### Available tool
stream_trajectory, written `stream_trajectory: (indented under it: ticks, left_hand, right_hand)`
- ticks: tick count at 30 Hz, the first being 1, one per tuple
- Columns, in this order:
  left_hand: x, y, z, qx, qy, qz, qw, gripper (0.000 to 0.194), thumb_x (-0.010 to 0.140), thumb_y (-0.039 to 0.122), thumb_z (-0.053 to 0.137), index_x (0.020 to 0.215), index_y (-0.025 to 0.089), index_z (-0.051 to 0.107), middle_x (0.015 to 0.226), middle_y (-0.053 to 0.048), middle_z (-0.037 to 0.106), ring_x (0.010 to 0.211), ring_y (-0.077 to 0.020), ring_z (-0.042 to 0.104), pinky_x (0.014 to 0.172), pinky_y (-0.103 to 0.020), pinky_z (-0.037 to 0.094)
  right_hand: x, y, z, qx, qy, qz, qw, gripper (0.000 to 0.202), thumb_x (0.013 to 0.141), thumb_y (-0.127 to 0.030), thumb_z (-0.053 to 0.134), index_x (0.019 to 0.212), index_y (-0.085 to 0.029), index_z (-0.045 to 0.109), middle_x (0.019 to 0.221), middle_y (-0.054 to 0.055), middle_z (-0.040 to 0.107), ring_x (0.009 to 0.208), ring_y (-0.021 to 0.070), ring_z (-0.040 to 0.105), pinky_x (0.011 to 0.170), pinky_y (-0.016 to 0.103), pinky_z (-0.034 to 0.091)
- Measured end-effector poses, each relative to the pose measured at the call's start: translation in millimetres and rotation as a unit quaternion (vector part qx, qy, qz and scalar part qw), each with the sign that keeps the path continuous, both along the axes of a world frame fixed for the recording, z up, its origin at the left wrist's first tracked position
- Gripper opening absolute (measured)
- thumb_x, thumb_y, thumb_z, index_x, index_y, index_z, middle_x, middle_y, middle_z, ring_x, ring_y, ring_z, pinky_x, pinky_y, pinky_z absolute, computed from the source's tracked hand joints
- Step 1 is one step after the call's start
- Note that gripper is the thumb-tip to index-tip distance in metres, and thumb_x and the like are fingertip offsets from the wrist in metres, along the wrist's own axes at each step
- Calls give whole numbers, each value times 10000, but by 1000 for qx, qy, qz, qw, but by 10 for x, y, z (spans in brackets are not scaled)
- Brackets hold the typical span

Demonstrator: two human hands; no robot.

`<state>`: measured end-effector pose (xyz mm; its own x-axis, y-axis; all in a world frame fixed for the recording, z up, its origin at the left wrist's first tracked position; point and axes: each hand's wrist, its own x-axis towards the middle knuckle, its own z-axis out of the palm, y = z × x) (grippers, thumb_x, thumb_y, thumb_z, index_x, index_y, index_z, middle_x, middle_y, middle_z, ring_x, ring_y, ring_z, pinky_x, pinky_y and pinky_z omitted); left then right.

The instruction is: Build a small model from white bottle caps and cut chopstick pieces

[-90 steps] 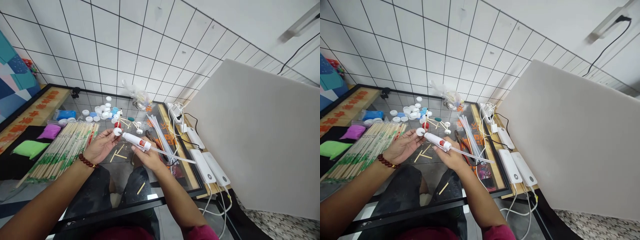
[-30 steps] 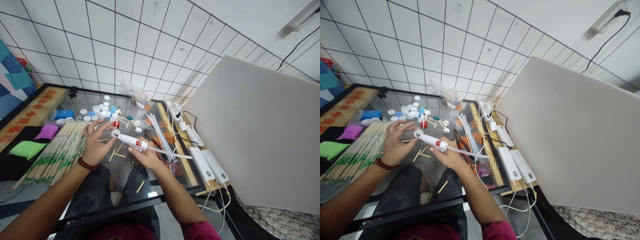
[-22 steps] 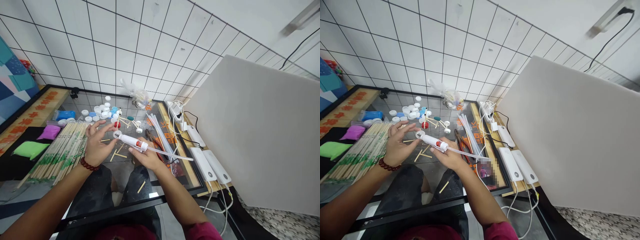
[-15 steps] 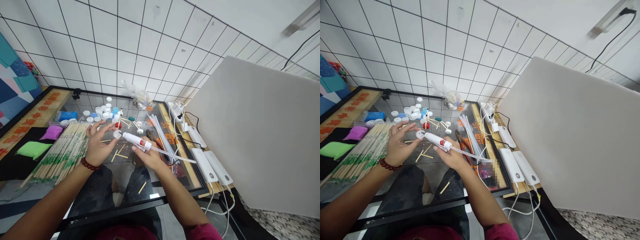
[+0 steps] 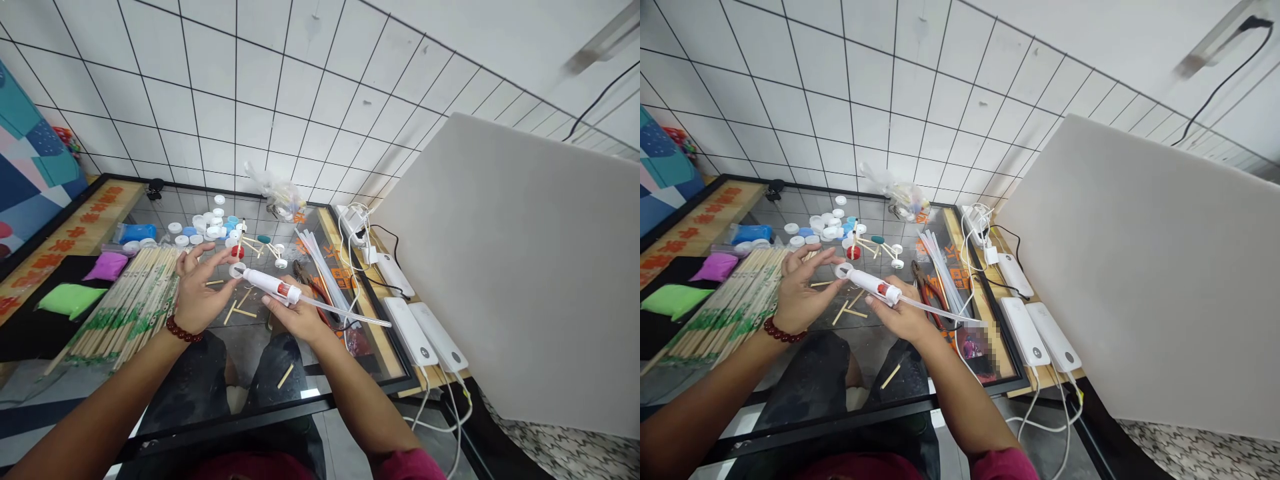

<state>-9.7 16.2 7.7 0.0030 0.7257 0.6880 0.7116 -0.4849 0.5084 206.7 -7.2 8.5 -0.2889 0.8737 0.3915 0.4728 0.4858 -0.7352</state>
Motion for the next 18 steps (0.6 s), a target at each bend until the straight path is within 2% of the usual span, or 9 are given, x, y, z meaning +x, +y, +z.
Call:
stream_trajectory:
  ticks: [5, 12, 18]
  left_hand:
    - [-4, -6, -3, 0, -2, -2, 1000, 543, 802, 222, 710, 1325, 296, 583, 1020, -25, 786, 1303, -290, 527, 1183, -536, 203]
    - [0, -5, -2, 19, 1, -7, 1000, 571, 807, 249, 725, 1352, 306, 563, 1007, -25, 789, 1289, -289, 537, 1175, -536, 214]
    - [1, -17, 1, -3, 2, 3, 1000, 564, 816, 250, 713, 1356, 294, 556, 1017, -25, 789, 1302, -292, 532, 1185, -544, 195]
  right_hand:
    - [-3, -2, 17, -7, 5, 11, 1000, 303, 903, -439, 606, 740, -216, 481, 667, -34, 486, 610, 126, 489, 572, 249, 363]
    - [-4, 0, 8, -2, 7, -2, 1000, 288, 902, -430, 608, 749, -213, 494, 672, -36, 490, 613, 124, 489, 572, 247, 372]
    - [2, -7, 14, 3, 12, -5, 1000, 288, 903, -424, 612, 742, -214, 497, 674, -33, 502, 620, 125, 502, 575, 248, 376]
